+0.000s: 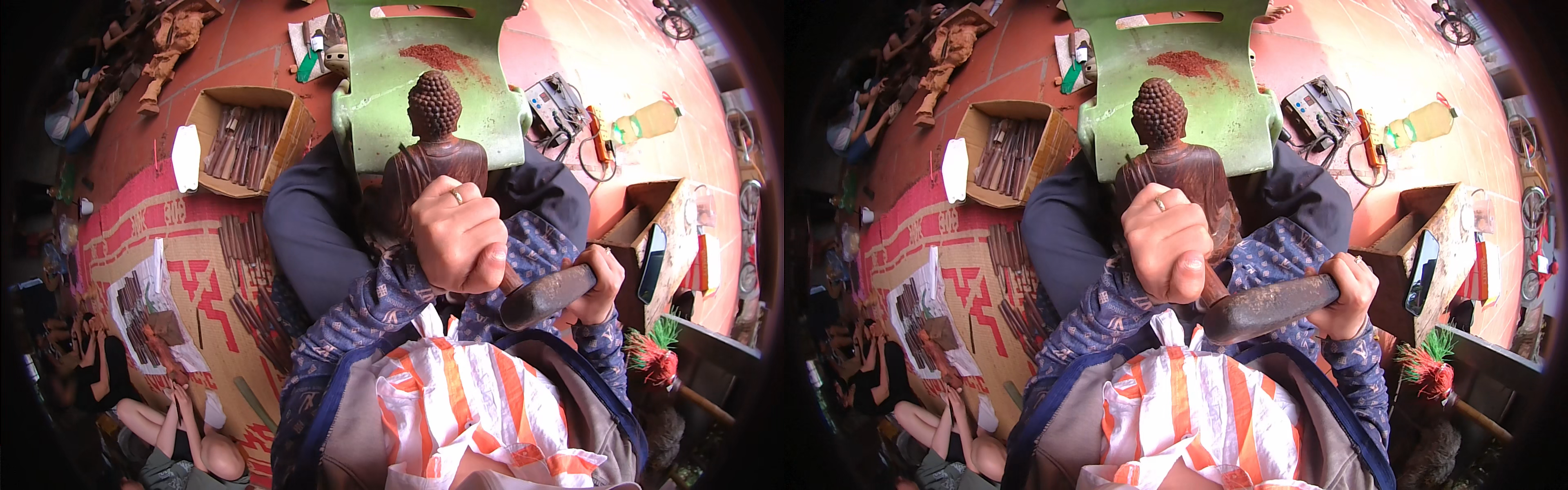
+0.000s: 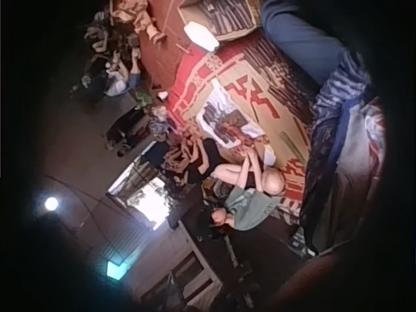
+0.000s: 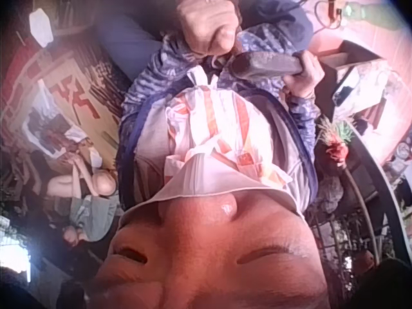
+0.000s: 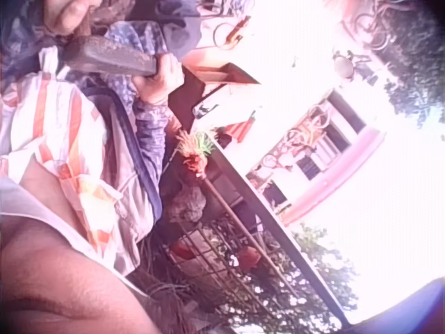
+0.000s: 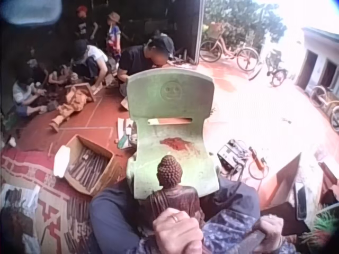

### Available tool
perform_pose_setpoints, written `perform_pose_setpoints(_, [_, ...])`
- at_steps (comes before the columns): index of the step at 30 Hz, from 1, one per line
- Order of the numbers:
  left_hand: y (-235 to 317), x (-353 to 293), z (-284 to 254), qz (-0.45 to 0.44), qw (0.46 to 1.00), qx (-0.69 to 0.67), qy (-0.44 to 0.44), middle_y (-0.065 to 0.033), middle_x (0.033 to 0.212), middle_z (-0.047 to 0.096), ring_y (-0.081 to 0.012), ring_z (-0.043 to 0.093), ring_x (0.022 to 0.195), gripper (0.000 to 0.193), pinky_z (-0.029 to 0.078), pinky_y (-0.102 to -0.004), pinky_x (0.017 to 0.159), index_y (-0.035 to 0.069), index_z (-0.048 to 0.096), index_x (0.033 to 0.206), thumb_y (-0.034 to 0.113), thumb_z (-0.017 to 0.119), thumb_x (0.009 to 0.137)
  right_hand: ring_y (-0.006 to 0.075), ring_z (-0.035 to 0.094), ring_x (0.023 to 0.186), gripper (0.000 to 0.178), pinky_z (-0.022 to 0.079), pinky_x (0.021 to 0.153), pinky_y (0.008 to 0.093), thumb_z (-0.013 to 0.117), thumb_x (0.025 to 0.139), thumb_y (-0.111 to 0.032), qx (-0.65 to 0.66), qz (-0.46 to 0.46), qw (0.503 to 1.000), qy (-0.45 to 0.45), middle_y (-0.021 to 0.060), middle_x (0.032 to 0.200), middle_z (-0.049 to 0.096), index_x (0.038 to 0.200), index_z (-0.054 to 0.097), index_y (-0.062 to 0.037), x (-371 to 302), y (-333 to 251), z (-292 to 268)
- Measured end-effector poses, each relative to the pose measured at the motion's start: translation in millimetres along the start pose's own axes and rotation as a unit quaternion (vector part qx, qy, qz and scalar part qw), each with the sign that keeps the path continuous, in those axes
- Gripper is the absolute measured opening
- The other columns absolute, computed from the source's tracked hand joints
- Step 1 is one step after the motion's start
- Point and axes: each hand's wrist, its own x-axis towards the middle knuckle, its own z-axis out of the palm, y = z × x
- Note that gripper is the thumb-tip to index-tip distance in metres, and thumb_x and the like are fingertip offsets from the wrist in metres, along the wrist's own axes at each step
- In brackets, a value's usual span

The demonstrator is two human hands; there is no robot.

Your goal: The person carves a wooden Buddha statue using a chisel and mallet. They hold the statue on their lap and strike the chisel to shape the wood, occasionally rotating the piece to access different areas.

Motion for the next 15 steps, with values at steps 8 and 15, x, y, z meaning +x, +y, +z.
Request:
perform_pose_setpoints(8, [19, -11, 7, 0.107, 0.984, -0.125, -0.065, -0.0009, 0.055, 0.035, -0.0174, 0.039, 0.045, 0.037, 0.031, -0.0329, 0.050, 0.012, 0.035, 0.053, 0.030, 0.044, 0.084, 0.0206, 0.050, 0.049, 0.023, 0.039, 0.049, 0.0301, 0.070, 0.058, 0.002, 0.148, 0.043, 0.986, 0.066, 0.0063, 0.057, 0.050, 0.063, 0.049, -0.0047, -15, 3, 15])
perform_pose_setpoints(15, [6, -16, 10, 0.107, 0.985, -0.086, -0.101, -0.0015, 0.055, 0.035, -0.0190, 0.041, 0.048, 0.031, 0.032, -0.0337, 0.050, 0.012, 0.037, 0.053, 0.029, 0.051, 0.075, 0.0227, 0.048, 0.046, 0.023, 0.036, 0.047, 0.0309, 0.071, 0.058, 0.000, 0.145, -0.002, 0.989, 0.041, 0.0060, 0.054, 0.048, 0.063, 0.049, -0.0058, -16, -2, 22])
